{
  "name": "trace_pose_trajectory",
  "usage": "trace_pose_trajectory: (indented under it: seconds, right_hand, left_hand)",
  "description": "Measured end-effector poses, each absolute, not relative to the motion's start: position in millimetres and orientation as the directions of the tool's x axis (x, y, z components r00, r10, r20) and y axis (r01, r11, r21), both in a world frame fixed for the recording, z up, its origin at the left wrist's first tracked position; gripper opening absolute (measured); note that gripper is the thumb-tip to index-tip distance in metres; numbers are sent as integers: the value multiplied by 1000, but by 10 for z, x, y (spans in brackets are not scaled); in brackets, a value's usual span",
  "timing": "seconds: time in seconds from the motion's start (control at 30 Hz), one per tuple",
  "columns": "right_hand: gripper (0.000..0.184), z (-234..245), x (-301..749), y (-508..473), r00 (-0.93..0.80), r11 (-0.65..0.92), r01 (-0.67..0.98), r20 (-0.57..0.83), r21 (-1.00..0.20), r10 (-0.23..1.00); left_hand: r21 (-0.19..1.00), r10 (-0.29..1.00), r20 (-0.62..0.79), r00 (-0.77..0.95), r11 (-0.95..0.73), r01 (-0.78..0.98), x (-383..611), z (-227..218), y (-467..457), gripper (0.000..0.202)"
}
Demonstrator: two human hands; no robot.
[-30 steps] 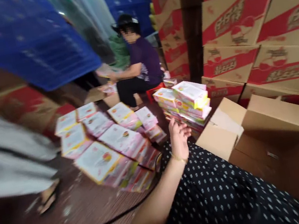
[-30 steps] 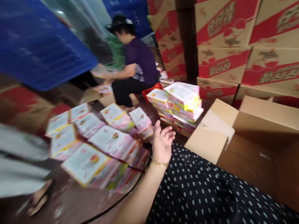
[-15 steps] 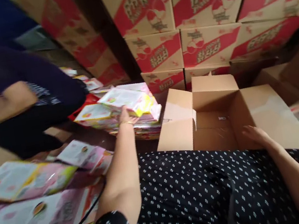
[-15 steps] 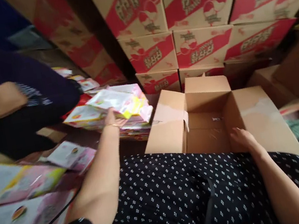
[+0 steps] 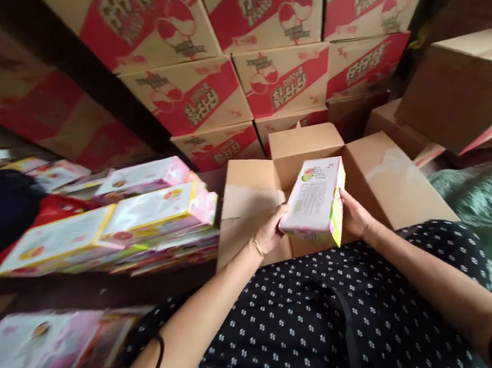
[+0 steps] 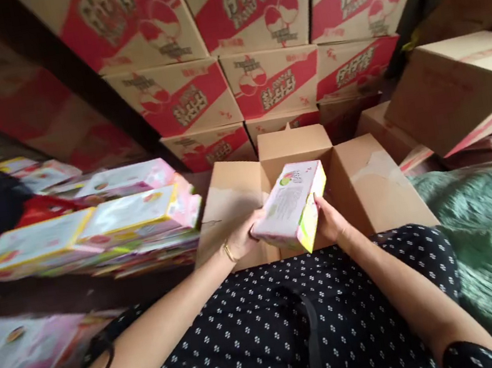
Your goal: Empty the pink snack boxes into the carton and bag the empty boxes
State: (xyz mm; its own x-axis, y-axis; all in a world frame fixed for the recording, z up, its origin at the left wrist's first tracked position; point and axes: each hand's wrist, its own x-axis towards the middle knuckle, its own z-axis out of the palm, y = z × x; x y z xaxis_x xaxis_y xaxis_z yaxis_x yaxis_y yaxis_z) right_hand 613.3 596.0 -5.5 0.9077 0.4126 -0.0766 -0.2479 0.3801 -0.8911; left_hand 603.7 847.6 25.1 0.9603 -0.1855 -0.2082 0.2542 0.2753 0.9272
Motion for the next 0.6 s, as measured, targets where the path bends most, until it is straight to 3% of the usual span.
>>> trace_pose_trajectory:
  seconds: [0.07, 0.13, 0.3, 0.43, 0.6]
  right_hand:
    - [88, -117, 6072, 5971, 950, 474, -222, -80, -852, 300]
    - [85, -136, 6042, 5921, 976, 501, -170, -77, -848, 202]
    - [82, -103, 6040, 5876, 987, 482, -127, -61, -867, 149]
    - [89, -113, 6020, 5958, 977, 529, -167, -68, -832, 201]
    - [99, -175, 6028, 6091, 861, 571, -446, -158, -689, 483]
  left_hand:
    - [916, -295, -284, 912, 199, 349, 6028, 49, 8228, 49]
    - [913, -277, -325, 904, 156, 376, 6043, -67, 8112, 57]
    - [954, -247, -219, 944, 147, 260, 6217, -34, 8026, 74]
    - [968, -249, -174, 953, 133, 212, 6260, 64, 8012, 71]
    - [902, -367, -266, 891, 231, 364, 6216, 58, 8020, 75]
